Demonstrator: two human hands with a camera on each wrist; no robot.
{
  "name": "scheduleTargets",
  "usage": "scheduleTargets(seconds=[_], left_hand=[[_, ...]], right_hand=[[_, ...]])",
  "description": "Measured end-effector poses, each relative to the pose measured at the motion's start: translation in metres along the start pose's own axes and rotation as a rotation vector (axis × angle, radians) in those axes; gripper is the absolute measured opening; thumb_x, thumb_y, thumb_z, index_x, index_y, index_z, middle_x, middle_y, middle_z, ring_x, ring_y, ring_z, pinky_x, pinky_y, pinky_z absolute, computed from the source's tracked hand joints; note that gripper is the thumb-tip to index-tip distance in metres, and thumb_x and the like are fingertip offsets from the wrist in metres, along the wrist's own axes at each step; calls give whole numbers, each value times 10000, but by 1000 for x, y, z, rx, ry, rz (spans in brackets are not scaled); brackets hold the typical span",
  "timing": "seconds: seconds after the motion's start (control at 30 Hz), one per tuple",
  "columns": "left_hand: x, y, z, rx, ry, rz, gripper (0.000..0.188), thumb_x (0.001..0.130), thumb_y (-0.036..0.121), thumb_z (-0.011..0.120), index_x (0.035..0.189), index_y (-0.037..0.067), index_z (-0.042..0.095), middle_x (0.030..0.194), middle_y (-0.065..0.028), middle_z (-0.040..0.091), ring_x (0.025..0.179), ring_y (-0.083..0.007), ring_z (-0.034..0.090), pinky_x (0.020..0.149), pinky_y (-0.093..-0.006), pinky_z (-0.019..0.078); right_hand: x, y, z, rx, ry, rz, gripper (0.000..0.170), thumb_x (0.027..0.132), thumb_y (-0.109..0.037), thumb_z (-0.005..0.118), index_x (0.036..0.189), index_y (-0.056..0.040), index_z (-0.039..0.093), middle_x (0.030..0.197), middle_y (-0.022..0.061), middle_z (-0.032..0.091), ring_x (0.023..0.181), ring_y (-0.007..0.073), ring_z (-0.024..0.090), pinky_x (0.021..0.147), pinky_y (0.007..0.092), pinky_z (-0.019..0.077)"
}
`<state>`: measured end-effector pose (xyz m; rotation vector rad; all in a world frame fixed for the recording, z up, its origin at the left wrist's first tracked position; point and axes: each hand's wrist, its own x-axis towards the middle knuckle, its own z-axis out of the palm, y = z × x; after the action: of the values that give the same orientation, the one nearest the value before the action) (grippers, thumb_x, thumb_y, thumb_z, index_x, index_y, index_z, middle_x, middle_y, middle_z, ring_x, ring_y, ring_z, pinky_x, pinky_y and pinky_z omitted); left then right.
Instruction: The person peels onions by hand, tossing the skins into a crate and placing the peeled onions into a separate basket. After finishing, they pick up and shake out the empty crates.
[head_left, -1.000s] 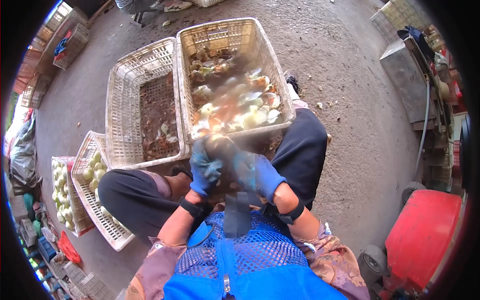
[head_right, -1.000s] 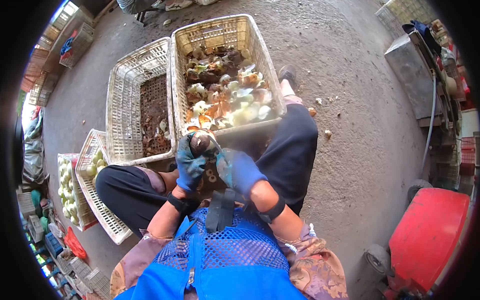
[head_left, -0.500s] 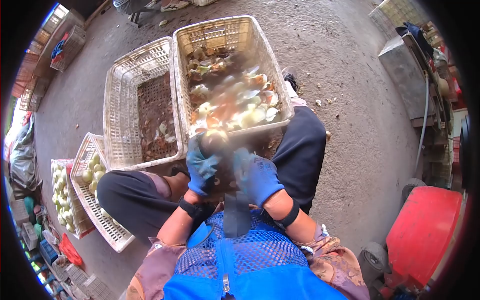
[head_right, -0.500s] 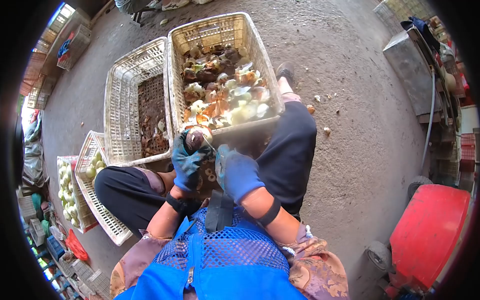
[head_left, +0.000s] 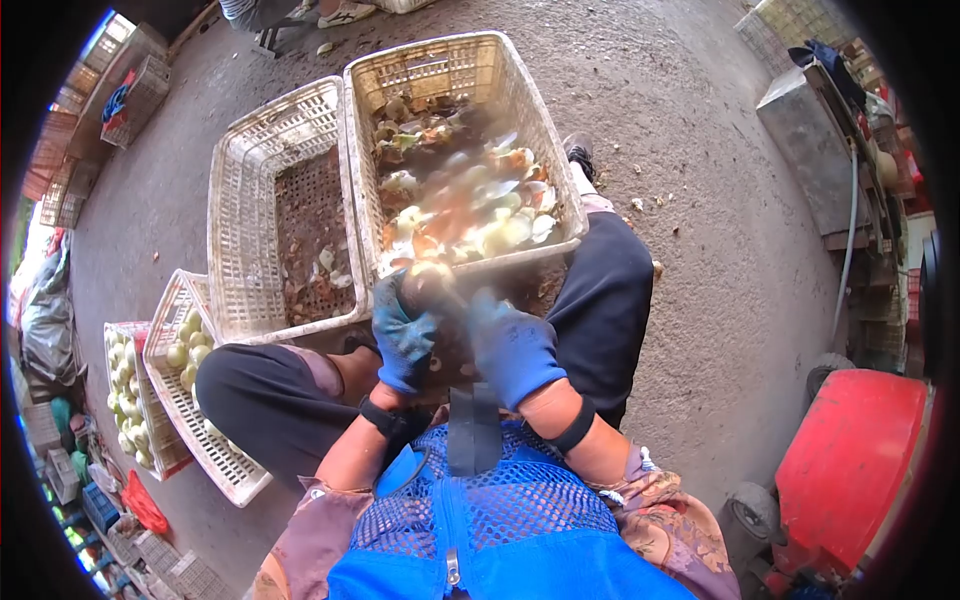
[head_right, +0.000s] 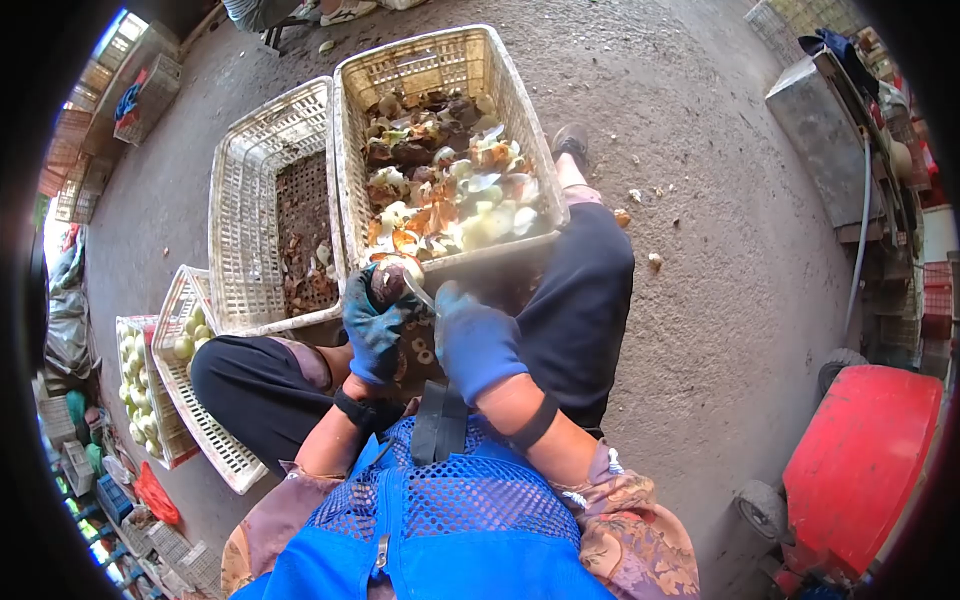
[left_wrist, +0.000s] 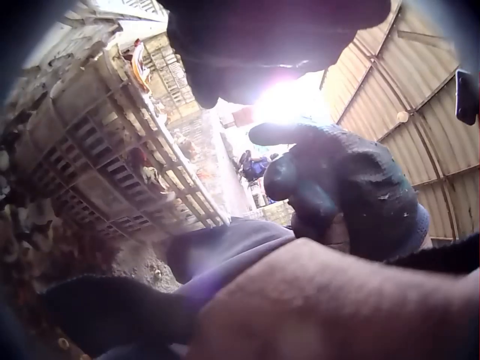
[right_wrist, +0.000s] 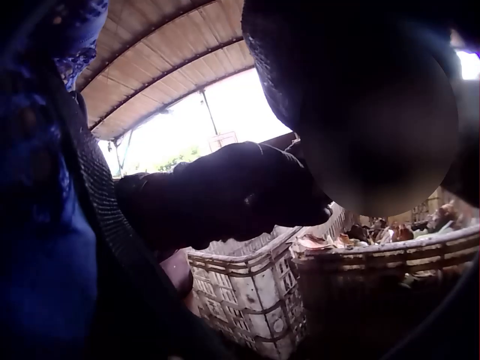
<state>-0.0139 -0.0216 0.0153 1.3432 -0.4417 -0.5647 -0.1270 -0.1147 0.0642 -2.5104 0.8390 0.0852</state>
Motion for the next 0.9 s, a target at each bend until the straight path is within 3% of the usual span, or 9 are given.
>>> scheduleTargets(seconds=[0.1, 0.2, 0.27, 0.5, 0.67, 0.73, 0.77, 0.83, 0.9], left_hand=[[2, -33, -17, 104, -38, 37, 468, 816, 26, 663, 1264, 14, 528, 1130, -76, 625, 1024, -161, 612, 916, -308, 510], [2, -14, -5, -55, -20, -75, 481, 809, 39, 659, 1268, 18, 520, 1133, -76, 619, 1019, -170, 615, 913, -312, 512], [2, 6, 0, -169, -38, -137, 481, 821, 41, 652, 1280, 24, 509, 1121, -72, 617, 1008, -173, 615, 908, -314, 515], [16, 6, 2, -238, -42, -310, 379, 886, 104, 675, 1225, 55, 515, 1071, -68, 619, 895, -160, 633, 778, -295, 548], [20, -14, -4, -164, 32, -281, 354, 876, 123, 711, 1172, 54, 529, 1057, -83, 623, 873, -177, 650, 746, -315, 575], [27, -31, -15, -972, -112, -484, 376, 855, 104, 718, 1171, 49, 521, 1066, -89, 621, 900, -191, 656, 781, -327, 585], [26, -30, -13, -973, -116, -486, 376, 855, 104, 718, 1171, 49, 521, 1066, -89, 621, 900, -191, 656, 781, -327, 585], [20, -23, -8, -323, 38, -308, 406, 850, 104, 725, 1193, 56, 513, 1085, -94, 616, 920, -196, 655, 791, -331, 588], [19, -17, -8, -242, 34, -310, 411, 857, 119, 723, 1204, 61, 510, 1095, -96, 613, 932, -202, 653, 803, -341, 586]], right_hand=[[5, -7, 4, -217, 99, 128, 227, 916, -182, 569, 1135, -121, 572, 806, 151, 695, 701, 340, 710, 573, 467, 552], [21, 5, 13, -178, -10, 81, 361, 921, -185, 564, 1277, -123, 552, 880, 154, 710, 719, 339, 714, 606, 452, 560], [26, 12, 22, 104, -111, 42, 513, 925, -188, 560, 1426, -141, 457, 947, 143, 711, 745, 323, 720, 622, 437, 564], [17, 1, 14, -91, -22, 63, 579, 920, -182, 570, 1481, -192, 427, 907, 176, 709, 794, 336, 720, 638, 450, 560], [20, 14, 26, 257, 24, 102, 526, 906, -176, 581, 1425, -183, 496, 936, 211, 706, 848, 386, 699, 720, 491, 553], [26, 22, 36, 314, 13, 92, 508, 903, -170, 574, 1407, -178, 513, 954, 231, 697, 848, 406, 688, 738, 506, 546], [29, 24, 40, 372, 2, 79, 490, 901, -164, 567, 1389, -173, 531, 973, 251, 689, 848, 425, 677, 757, 521, 539], [34, 28, 46, 424, 33, 54, 476, 905, -154, 557, 1380, -171, 538, 930, 234, 695, 819, 390, 687, 732, 491, 542], [40, 42, 71, 477, 62, 32, 463, 908, -143, 548, 1371, -168, 546, 887, 216, 700, 789, 355, 697, 707, 461, 546]])
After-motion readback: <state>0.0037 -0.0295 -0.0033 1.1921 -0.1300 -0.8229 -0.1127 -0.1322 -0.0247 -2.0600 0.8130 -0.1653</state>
